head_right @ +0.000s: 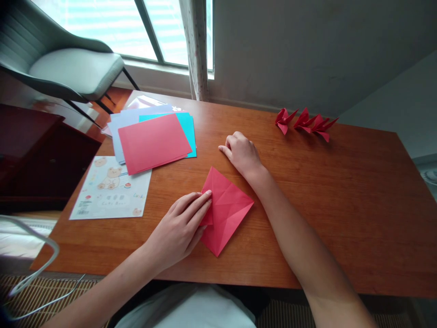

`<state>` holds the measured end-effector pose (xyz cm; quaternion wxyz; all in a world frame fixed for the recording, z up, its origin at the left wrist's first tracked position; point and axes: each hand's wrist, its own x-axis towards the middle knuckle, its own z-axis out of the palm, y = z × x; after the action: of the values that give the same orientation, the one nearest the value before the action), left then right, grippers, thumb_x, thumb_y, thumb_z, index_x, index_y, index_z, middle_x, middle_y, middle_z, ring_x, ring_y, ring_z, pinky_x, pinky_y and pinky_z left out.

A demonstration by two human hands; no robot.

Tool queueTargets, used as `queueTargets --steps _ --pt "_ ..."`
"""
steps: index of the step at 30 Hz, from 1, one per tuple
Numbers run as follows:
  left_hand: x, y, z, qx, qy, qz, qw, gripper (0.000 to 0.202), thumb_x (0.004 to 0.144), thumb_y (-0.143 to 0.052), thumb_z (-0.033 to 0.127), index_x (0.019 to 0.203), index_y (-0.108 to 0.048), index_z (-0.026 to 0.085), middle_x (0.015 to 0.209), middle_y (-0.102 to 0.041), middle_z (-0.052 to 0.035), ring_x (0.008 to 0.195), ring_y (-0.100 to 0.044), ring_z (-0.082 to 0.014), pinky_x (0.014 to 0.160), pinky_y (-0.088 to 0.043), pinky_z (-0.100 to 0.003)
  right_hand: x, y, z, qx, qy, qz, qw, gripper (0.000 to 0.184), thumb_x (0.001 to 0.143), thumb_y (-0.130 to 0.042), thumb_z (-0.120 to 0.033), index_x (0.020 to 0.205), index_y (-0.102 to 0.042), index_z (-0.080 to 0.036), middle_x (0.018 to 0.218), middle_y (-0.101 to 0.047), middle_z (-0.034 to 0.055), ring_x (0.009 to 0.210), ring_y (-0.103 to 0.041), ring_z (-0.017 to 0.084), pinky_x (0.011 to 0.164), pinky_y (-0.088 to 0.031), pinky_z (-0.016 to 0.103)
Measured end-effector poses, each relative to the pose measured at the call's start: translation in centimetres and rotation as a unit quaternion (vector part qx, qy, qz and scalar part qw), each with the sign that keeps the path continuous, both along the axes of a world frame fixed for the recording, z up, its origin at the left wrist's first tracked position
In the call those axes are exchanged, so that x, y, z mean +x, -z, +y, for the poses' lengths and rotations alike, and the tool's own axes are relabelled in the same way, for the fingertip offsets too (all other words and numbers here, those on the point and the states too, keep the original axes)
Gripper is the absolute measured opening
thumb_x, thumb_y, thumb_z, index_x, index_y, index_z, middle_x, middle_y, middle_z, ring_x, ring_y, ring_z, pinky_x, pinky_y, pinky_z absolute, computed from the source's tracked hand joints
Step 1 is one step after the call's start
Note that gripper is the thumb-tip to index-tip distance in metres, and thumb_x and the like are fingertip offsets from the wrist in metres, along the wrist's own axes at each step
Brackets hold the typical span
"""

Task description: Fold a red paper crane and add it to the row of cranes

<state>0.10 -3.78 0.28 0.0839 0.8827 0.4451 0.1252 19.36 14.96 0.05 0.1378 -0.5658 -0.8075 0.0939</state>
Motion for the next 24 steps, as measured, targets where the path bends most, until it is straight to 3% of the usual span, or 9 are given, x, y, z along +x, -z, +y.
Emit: queueTargets --steps 3,6,9,12,16,24 --pt "-0.1 0.0 0.0 -0.003 0.001 -0.004 1.0 0.05 0.098 -0.047 0.024 0.144 -0.052 0.006 0.155 -0.048 -0.0133 0.136 -0.046 -0.0334 0.114 -0.041 -0.047 0.2 -0.2 -0.3 -0.013 -0.018 0.01 1.0 0.022 0.093 -0.065 -0.037 0.08 -0.064 -0.02 0.091 -0.063 0.0047 0.081 -0.061 0.02 0.071 -0.043 0.031" --pt "-0.1 0.0 0.0 -0.007 0.0 -0.005 1.0 0.05 0.098 -0.048 0.024 0.145 -0.051 0.006 0.156 -0.048 -0.0131 0.136 -0.046 -0.0335 0.115 -0.04 -0.047 0.2 -0.8 -2.1 -0.037 -0.059 0.027 0.997 0.026 0.09 -0.068 -0.046 0.097 -0.067 -0.021 0.105 -0.063 0.0059 0.088 -0.062 0.021 0.076 -0.048 0.033" --pt "-0.1 0.0 0.0 -0.01 -0.002 -0.006 1.0 0.051 0.098 -0.048 0.023 0.146 -0.049 0.005 0.156 -0.046 -0.0145 0.136 -0.045 -0.034 0.115 -0.041 -0.047 -0.2 -1.4 -4.1 -0.039 -0.119 0.018 0.992 0.049 0.081 -0.076 -0.051 0.12 -0.064 -0.023 0.132 -0.057 0.0101 0.115 -0.057 0.028 0.092 -0.051 0.04" --pt "-0.1 0.1 0.0 -0.006 -0.005 -0.013 1.0 0.049 0.098 -0.049 0.023 0.143 -0.051 0.005 0.153 -0.049 -0.0181 0.135 -0.046 -0.0341 0.114 -0.041 -0.048 -0.8 -1.8 -5.3 -0.043 -0.143 -0.017 0.989 0.068 0.074 -0.081 -0.053 0.131 -0.059 -0.024 0.145 -0.05 0.0114 0.126 -0.049 0.033 0.101 -0.048 0.049" --pt "0.0 0.3 -0.2 0.009 -0.012 -0.014 1.0 0.049 0.097 -0.05 0.024 0.141 -0.052 0.003 0.142 -0.055 -0.0214 0.133 -0.047 -0.0346 0.112 -0.043 -0.048 -1.5 -2.1 -5.8 -0.048 -0.153 -0.052 0.986 0.076 0.074 -0.079 -0.057 0.138 -0.056 -0.022 0.152 -0.046 0.0132 0.131 -0.045 0.036 0.102 -0.047 0.054" --pt "0.1 0.2 -0.2 0.044 -0.013 -0.006 0.999 0.045 0.097 -0.05 0.025 0.138 -0.056 0.006 0.133 -0.06 -0.0177 0.126 -0.05 -0.0337 0.107 -0.046 -0.047 -2.6 -3.0 -6.1 -0.069 -0.154 -0.103 0.98 0.088 0.073 -0.077 -0.061 0.145 -0.05 -0.018 0.158 -0.04 0.016 0.135 -0.042 0.04 0.101 -0.048 0.059"
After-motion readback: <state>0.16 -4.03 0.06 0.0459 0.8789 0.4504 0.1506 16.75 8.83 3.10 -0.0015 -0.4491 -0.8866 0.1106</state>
